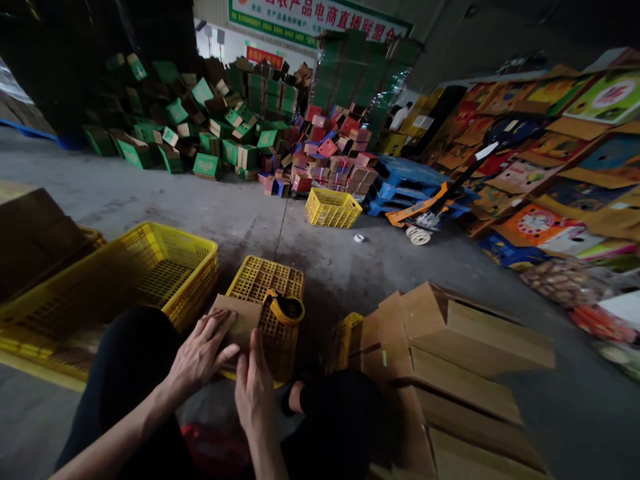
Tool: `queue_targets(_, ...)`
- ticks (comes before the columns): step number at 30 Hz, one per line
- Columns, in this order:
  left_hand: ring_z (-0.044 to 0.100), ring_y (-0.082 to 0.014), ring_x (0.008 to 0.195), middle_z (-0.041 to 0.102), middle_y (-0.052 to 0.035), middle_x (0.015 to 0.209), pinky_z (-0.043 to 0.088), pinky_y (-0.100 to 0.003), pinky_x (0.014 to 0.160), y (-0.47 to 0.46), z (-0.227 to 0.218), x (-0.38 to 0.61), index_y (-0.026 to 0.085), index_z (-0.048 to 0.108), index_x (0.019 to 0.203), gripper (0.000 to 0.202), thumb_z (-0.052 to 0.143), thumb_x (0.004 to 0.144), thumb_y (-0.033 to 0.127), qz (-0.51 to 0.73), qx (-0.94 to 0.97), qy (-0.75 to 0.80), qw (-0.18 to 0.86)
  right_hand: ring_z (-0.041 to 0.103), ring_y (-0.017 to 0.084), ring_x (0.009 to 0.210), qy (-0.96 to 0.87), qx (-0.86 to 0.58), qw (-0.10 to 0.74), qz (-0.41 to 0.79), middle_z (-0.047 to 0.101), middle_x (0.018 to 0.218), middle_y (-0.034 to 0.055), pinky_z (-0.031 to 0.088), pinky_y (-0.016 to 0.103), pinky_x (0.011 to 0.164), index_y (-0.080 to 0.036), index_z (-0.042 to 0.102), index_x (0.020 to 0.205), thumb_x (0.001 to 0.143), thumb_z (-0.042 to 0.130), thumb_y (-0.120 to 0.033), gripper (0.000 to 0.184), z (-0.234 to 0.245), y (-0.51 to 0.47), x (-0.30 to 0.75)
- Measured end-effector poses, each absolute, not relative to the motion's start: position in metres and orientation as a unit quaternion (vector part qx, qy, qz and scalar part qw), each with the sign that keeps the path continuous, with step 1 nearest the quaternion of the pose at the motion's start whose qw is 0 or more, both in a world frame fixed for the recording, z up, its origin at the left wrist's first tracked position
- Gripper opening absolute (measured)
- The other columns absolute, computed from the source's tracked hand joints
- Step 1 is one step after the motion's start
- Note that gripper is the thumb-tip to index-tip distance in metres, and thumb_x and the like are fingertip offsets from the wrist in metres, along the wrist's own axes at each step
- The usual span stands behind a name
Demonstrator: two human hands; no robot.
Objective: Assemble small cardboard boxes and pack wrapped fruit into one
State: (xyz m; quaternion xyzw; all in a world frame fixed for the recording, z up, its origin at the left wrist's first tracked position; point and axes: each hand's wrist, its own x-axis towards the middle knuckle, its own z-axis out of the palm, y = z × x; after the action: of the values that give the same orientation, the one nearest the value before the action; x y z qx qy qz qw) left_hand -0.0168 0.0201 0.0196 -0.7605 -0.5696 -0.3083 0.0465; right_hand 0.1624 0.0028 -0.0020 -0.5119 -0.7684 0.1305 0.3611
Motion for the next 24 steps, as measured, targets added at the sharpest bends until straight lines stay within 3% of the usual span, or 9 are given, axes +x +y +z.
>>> queue_targets(4,0.047,-0.0352,0.144,0.054,-0.0165,0.152,0.037,-0.054,0.120,0.014,0.017,-0.014,0.016,0.036,0.159,0.076,0.051,0.099,0.059,-0.283,-0.768,-0.571,0.059,0.045,0.029,0.146,-0.782,-0.502,0.354,0.106,0.040,0.162,0.0124,0.053,0.045,0.112,-0.023,0.019,0.164,0.105,0.045,-0.022,0.065,0.001,-0.010,0.162)
queue_targets(8,0.040,-0.0358,0.149,0.044,-0.0154,0.160,0.033,-0.056,0.122,0.006,0.015,-0.011,0.018,0.041,0.157,0.072,0.052,0.099,0.058,-0.261,-0.776,-0.569,0.082,0.047,0.029,0.145,-0.785,-0.501,0.352,0.090,0.042,0.161,0.0124,0.054,0.045,0.111,-0.023,0.018,0.164,0.103,0.044,-0.019,0.067,0.003,-0.011,0.162)
queue_targets(15,0.044,-0.0300,0.147,0.051,-0.0052,0.156,0.016,-0.054,0.128,-0.006,0.016,-0.020,0.026,0.047,0.154,0.059,0.054,0.101,0.051,-0.260,-0.830,-0.491,0.050,0.045,0.026,0.146,-0.780,-0.515,0.347,0.074,0.040,0.162,0.0110,0.052,0.043,0.113,-0.024,0.014,0.165,0.103,0.035,-0.012,0.066,-0.002,-0.011,0.160)
queue_targets(24,0.057,-0.0250,0.136,0.065,-0.0044,0.143,0.043,-0.046,0.115,0.002,0.016,-0.025,0.027,0.061,0.141,0.039,0.051,0.104,0.034,-0.327,-0.815,-0.478,-0.019,0.044,0.028,0.147,-0.771,-0.524,0.352,0.083,0.039,0.163,0.0116,0.052,0.042,0.112,-0.022,0.025,0.163,0.107,0.038,-0.025,0.058,0.000,0.028,0.150)
